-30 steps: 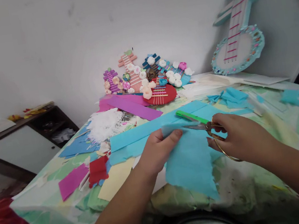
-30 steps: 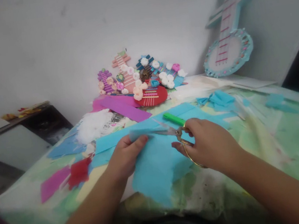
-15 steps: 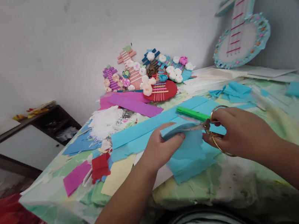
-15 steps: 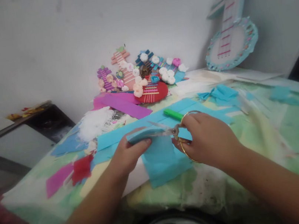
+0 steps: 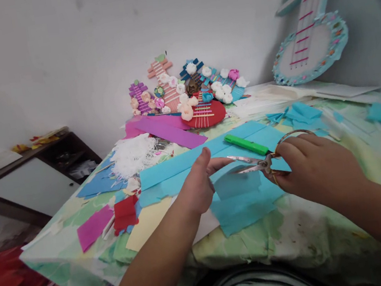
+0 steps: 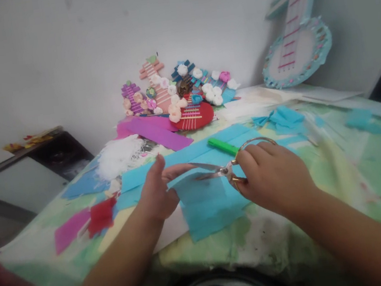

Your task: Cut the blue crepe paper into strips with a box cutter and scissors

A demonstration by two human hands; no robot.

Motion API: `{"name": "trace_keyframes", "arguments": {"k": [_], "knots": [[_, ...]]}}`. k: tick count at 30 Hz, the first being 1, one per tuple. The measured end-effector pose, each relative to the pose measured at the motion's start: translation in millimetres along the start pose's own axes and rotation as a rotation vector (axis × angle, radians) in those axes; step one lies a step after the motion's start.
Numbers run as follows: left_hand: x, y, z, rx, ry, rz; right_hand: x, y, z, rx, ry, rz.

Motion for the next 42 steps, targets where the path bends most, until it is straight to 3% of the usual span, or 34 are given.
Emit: {"name": "trace_keyframes", "arguments": {"k": [7, 14, 22, 27, 31, 35, 39, 42], "knots": [[3, 5, 6.9, 0.165, -0.05, 0.018, -1, -4, -1, -0.021, -0.017, 0.079], [1, 5, 8.6, 0.245, -0.067, 0.022, 2, -6, -4, -0.001, 0.038, 0.052], [-2, 2, 11.3, 0.407, -0.041, 0.003, 3, -5, -6, -0.011, 0.017, 0.024], [-9, -14, 1.4, 0.734, 0.075, -0.087, 1, 0, -6, 0.032, 0.09, 0.0], [-12, -21, -10.1, 0.675, 0.206, -0.164, 0, 2, -3, 0.104, 0.06, 0.001], [-7, -17, -8.8, 0.537, 0.105, -0.131, -2, 1, 0, 0.119, 0.028, 0.038], [-3, -10, -4.2, 0.565, -0.034, -0.063, -4, -3, 3, 0.086, -0.006, 0.049], [-4, -7, -5.7, 0.556, -0.005, -0.016, -8, -6, 3, 0.076, -0.007, 0.065]]}}
Point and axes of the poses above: each hand's wrist, its own x-axis towards the middle knuckle, its own z-axis out of the back of the hand, y = z × x, the point moved 5 cm from there along x, towards the middle knuckle, and after that the axes turned 10 degrees about -z, right-handed, at the moved point
